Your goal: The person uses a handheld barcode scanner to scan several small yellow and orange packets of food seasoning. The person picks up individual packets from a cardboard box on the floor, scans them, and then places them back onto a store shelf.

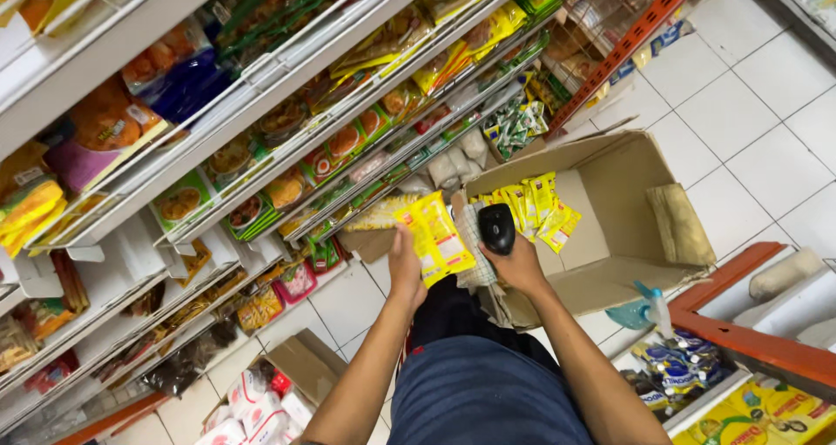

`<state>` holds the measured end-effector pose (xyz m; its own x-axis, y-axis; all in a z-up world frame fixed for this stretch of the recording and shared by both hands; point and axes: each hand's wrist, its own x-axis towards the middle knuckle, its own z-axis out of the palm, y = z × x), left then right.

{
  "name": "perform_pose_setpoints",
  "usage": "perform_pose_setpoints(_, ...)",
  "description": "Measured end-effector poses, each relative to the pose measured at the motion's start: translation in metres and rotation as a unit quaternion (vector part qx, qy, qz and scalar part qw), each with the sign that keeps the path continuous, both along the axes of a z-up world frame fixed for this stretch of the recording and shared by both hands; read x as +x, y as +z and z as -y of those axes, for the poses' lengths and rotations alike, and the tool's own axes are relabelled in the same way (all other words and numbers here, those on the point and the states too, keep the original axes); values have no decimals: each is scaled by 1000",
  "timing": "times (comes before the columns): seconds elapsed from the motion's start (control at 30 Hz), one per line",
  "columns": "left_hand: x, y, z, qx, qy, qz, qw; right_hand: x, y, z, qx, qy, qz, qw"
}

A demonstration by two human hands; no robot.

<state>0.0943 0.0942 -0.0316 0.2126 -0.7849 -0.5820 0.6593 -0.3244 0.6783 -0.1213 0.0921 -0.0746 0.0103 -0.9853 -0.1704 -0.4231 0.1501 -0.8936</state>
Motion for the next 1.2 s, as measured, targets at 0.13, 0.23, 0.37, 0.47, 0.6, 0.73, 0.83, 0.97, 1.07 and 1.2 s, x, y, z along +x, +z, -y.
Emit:
perform_pose_setpoints(0.13,-14,21,13,-42,-113,-62,991,-13,31,-9,37,-49,29,998)
perform_pose_setpoints(0.23,-27,37,13,-86,-178,-60,978,-25,52,-23,104,-134,213,962)
perform_pose_setpoints(0.37,-49,56,19,-128,-241,-55,960,-35,72,-41,37,-179,346,920)
perform_pose_setpoints(0.47,-67,70,20,-151,-282,-20,947,-39,88,-46,-10,-194,380,904)
perform_pose_setpoints(0.6,-70,91,20,-147,-354,-31,923,-46,111,-51,-23,-223,419,880)
perform_pose_setpoints(0.73,-66,97,21,-168,-414,-49,893,-53,121,-57,-37,-241,451,858)
perform_pose_setpoints(0.83,-69,89,15,-167,-401,-22,900,-51,121,-57,-47,-277,437,854)
perform_pose_setpoints(0.97,-90,91,4,-183,-280,-51,941,-41,118,-54,-62,-313,465,826)
perform_pose_setpoints(1.07,-103,99,-2,-201,-227,-71,950,-27,118,-54,-96,-283,467,832)
perform_pose_setpoints(1.2,-103,106,-6,-152,-226,-92,958,-18,124,-59,-115,-267,471,832)
